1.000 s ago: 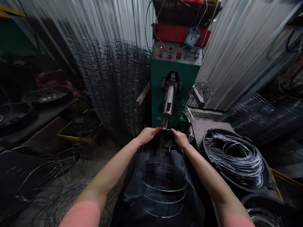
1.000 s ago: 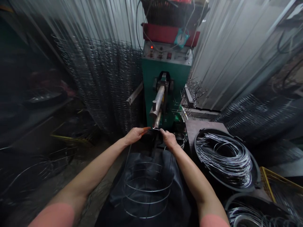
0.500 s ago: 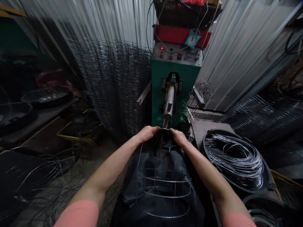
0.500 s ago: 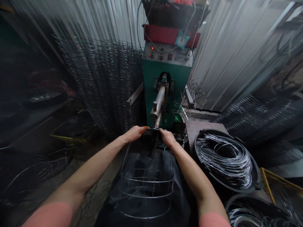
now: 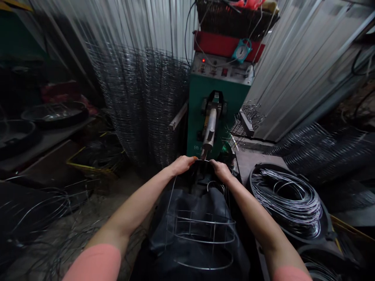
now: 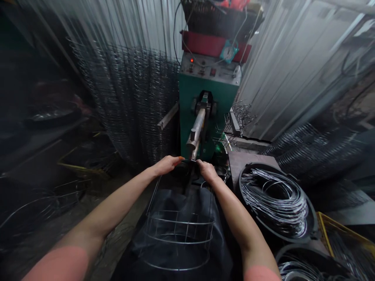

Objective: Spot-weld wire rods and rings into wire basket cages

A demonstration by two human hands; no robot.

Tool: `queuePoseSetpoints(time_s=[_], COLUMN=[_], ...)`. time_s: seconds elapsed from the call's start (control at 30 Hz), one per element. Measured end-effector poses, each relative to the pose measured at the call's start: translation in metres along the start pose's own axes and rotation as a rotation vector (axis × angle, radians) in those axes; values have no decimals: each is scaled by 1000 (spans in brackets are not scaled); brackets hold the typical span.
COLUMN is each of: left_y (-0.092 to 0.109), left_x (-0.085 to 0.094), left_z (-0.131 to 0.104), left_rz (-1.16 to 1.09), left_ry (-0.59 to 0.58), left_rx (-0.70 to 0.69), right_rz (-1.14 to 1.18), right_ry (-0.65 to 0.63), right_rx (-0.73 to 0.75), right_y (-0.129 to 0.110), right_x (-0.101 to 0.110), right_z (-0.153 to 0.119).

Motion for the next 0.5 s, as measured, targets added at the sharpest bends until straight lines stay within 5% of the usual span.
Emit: queuePoseSetpoints(time_s=[0.27,0.5], left_y=[4,-5], left_x=[3,5], left_z=[-1,2], left_rz=[47,-124], left_ry=[10,46], left_rx=[-20,-12], right_rz=[-76,-80], right_ry=[8,13], right_rx=[-13,-9], right_y=[-1,0], right_x=[-1,-1], right_z=[1,1])
Point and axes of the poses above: each hand's wrist, its own z-axis towards the middle knuckle, its own x-axis out of the back of the hand, y = z × x, the point moved 9 cm from there along z, towards the middle knuckle, and after that the axes turned 6 degrees about -y, right-handed, at the moved point
